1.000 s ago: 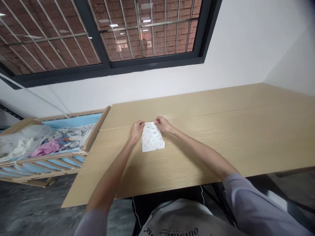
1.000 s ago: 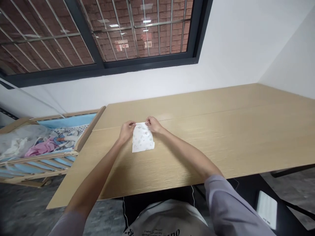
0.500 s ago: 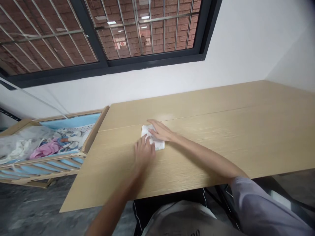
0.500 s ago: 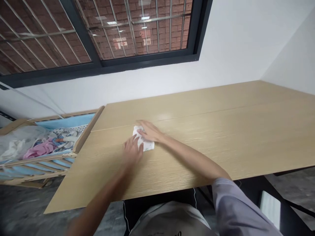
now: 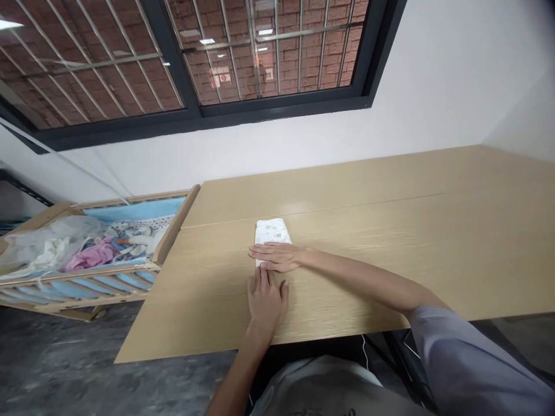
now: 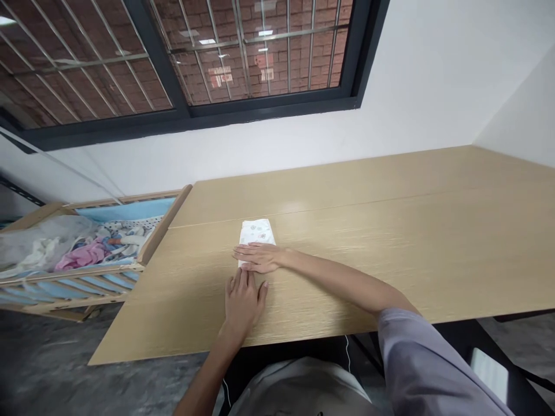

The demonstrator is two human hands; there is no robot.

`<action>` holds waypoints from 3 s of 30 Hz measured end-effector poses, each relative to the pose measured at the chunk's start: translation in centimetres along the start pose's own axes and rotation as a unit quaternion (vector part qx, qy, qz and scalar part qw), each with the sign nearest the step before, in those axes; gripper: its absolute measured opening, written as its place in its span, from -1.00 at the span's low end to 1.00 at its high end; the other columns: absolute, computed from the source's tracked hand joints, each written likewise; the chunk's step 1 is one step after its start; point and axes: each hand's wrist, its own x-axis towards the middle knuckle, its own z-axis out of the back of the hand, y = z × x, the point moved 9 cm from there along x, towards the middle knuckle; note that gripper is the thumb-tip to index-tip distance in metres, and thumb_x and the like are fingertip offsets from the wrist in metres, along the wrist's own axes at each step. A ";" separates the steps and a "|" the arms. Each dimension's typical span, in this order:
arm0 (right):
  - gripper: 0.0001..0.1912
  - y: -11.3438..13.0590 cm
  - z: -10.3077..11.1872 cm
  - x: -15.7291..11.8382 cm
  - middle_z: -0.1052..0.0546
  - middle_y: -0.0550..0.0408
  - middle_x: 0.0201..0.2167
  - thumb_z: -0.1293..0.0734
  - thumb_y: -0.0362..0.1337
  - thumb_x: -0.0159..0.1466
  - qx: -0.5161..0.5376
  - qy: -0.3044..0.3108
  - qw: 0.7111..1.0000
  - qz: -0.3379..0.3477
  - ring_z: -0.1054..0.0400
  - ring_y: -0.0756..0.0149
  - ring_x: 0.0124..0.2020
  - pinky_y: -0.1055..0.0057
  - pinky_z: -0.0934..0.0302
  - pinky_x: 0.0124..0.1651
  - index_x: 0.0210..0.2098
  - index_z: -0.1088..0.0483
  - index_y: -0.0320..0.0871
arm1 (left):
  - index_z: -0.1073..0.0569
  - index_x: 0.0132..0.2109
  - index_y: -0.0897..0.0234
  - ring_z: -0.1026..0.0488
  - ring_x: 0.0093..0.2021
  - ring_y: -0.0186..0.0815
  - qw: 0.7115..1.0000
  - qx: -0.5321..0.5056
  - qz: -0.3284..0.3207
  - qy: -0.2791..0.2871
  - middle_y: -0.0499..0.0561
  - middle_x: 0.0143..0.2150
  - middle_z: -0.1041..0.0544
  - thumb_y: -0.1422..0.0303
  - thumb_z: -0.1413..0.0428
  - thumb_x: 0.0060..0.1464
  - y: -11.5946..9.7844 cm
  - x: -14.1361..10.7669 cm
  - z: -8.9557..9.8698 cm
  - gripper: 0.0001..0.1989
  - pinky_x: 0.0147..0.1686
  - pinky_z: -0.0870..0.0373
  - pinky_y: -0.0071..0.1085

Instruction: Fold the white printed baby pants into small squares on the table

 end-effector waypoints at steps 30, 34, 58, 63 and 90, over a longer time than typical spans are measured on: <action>-0.70 1.0 4.9 -9.8 -0.51 -0.14 -0.03 -0.30 -0.15 0.38 -0.134 -0.153 0.972 -0.119 -0.39 0.04 0.01 0.02 -0.25 0.12 0.01 -0.50 -0.16 | -0.52 0.04 0.22 -0.48 0.02 -0.08 0.982 0.013 -0.181 0.041 0.17 0.04 -0.59 0.54 -0.01 0.24 4.0 3.5 1.1 -0.69 0.05 -0.28 -0.11; -0.71 1.0 3.7 -10.3 -0.53 -0.16 -0.09 -0.22 -0.23 0.42 -0.180 -0.175 0.959 -0.133 -0.41 0.05 -0.03 0.05 -0.23 0.10 -0.01 -0.51 -0.19 | -0.52 -0.02 0.27 -0.48 -0.04 -0.08 0.982 0.031 -0.182 0.045 0.20 -0.05 -0.57 0.57 0.00 0.22 3.8 3.9 0.9 -0.71 0.00 -0.30 -0.15; -0.78 -1.9 10.8 -10.2 -0.53 -0.09 -0.25 -0.15 -0.29 0.41 -0.067 -0.303 0.905 -0.290 -0.39 0.14 -0.16 0.28 -0.21 -0.07 -0.28 -0.40 -0.16 | -0.57 -0.07 0.20 -0.52 -0.06 -0.14 0.985 -0.161 -0.045 -0.047 0.08 -0.08 -0.65 0.36 -0.03 0.28 3.9 12.1 5.4 -0.78 0.06 -0.35 -0.22; -0.79 -6.3 8.2 -9.4 -0.54 -0.16 -0.12 -0.15 -0.26 0.45 -0.063 -0.300 0.886 -0.347 -0.40 0.13 -0.06 0.29 -0.21 -0.01 -0.12 -0.38 -0.19 | -0.59 -0.11 0.24 -0.53 -0.08 -0.10 0.991 -0.131 -0.017 -0.029 0.14 -0.13 -0.66 0.43 -0.02 0.26 4.7 14.0 1.3 -0.76 -0.03 -0.38 -0.24; -0.10 -1.9 2.9 -7.9 0.02 -0.24 0.48 -0.15 0.10 0.36 -0.187 -0.129 0.943 -0.242 0.19 -0.04 0.51 0.02 0.29 0.50 0.49 0.10 -0.36 | 0.12 0.48 0.55 0.27 0.54 -0.01 0.988 -0.049 -0.121 0.080 0.37 0.54 0.16 -0.04 0.32 0.36 1.5 10.0 -5.3 -0.18 0.44 0.13 -0.02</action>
